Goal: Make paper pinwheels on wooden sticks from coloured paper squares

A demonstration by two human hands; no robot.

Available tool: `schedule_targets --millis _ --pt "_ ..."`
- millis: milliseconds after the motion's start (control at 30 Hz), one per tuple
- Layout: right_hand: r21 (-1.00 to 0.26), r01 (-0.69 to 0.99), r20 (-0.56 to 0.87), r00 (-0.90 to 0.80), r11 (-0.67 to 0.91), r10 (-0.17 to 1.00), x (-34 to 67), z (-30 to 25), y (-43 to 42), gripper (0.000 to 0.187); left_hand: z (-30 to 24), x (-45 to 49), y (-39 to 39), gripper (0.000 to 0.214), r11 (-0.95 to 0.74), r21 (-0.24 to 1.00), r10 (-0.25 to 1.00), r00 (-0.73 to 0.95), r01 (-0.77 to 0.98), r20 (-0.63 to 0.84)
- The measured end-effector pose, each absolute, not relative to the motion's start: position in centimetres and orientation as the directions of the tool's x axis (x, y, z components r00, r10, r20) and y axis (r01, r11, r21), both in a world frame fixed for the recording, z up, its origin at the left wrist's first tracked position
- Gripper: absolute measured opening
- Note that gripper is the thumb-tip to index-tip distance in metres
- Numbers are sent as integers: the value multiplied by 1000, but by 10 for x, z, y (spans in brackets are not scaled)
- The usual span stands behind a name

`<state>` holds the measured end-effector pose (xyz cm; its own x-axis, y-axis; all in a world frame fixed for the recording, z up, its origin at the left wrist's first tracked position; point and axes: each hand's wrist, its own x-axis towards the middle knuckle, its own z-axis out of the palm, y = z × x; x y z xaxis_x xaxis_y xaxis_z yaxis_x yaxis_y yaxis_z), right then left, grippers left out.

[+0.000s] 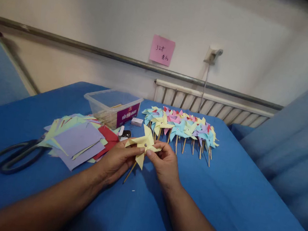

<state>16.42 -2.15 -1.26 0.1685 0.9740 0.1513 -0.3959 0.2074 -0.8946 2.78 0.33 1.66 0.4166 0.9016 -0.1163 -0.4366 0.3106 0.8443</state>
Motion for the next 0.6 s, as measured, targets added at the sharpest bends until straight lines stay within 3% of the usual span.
schedule_targets --millis 133,400,600 --pt "-930 -219 252 199 294 947 165 -16 -22 32 18 26 4 31 321 830 892 440 -456 -103" --pt "-893 57 447 231 446 864 172 -21 -17 26 17 26 3 26 315 869 897 418 -380 -142" --pt "-865 122 501 242 486 831 175 -19 -17 20 15 27 5 28 253 903 917 384 -346 -109"
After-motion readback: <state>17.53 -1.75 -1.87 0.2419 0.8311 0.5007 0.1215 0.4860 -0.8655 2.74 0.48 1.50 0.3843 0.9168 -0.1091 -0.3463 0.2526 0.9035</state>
